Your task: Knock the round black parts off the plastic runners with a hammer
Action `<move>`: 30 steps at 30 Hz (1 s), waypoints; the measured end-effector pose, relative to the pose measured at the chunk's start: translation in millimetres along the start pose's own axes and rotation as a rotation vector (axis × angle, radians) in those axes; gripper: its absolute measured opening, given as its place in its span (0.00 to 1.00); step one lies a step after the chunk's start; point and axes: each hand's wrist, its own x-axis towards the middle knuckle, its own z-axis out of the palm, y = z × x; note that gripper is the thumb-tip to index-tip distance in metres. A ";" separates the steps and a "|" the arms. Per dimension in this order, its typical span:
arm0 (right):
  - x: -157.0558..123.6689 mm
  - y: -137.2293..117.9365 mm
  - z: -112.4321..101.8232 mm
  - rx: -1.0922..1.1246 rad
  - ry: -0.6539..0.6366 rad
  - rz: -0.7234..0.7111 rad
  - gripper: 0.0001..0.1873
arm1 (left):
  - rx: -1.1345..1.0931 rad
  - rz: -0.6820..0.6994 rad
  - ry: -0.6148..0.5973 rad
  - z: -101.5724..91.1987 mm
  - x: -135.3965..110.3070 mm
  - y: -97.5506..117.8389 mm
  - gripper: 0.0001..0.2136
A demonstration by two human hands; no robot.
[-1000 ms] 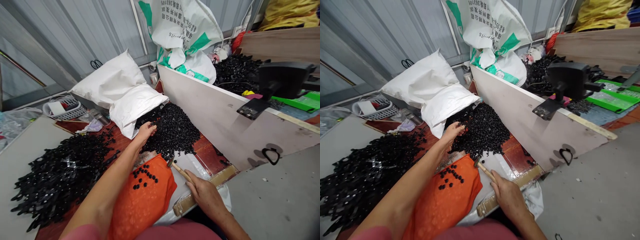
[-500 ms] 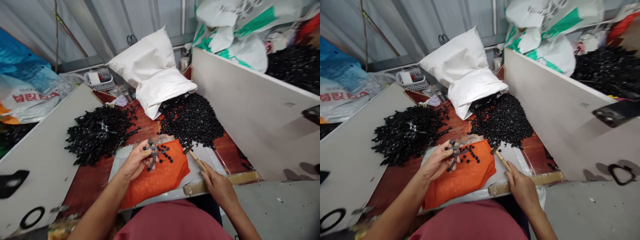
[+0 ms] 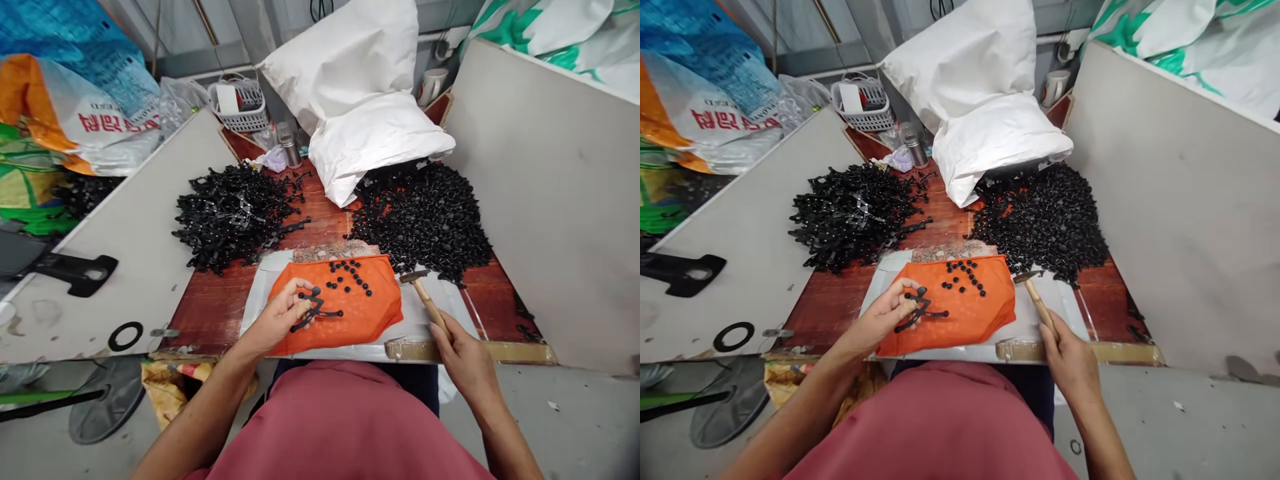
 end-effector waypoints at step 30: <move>18.5 -156.7 31.1 1.260 -0.744 -0.069 0.25 | 0.411 0.420 -0.392 40.2 4.5 4.1 0.14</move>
